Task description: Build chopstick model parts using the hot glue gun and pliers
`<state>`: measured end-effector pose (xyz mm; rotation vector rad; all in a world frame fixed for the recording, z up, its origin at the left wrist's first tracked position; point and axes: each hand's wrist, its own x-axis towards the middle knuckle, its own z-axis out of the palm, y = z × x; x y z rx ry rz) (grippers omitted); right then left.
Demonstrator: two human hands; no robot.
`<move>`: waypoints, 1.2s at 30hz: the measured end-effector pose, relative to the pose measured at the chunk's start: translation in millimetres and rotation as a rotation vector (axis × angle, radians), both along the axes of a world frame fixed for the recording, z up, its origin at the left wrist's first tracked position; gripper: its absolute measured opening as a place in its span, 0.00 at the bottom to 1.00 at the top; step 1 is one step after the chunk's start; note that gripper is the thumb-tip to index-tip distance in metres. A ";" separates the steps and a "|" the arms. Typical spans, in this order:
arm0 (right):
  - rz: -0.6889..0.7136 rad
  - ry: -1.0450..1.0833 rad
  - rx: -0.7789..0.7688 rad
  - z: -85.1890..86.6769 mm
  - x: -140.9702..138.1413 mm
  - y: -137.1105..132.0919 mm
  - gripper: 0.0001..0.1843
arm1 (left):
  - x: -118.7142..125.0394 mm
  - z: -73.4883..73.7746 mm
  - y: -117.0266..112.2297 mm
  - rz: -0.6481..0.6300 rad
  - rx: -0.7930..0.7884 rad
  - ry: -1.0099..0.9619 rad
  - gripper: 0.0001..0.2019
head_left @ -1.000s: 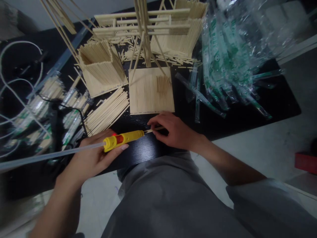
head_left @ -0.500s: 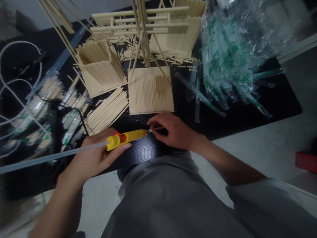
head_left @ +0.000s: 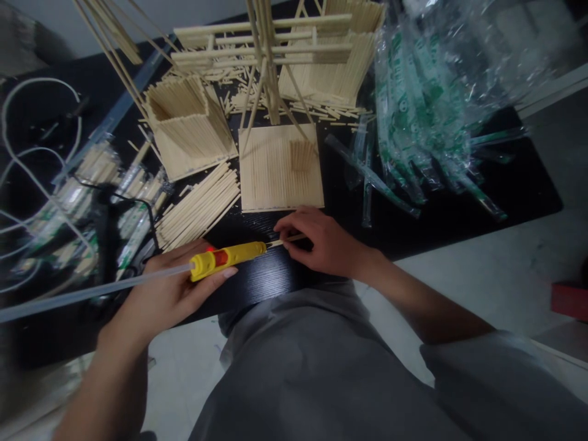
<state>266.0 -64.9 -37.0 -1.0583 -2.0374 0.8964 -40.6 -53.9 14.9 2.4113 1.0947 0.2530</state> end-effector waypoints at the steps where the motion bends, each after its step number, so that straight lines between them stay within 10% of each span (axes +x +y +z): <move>1: -0.001 0.002 -0.004 0.1 -0.1 0.0 0.12 | 0.8 -0.7 -0.1 0.004 -0.009 -0.005 0.10; 36: -0.002 0.006 -0.010 0.8 0.1 -0.3 0.12 | -10.6 0.9 -2.2 0.058 -0.015 -0.032 0.12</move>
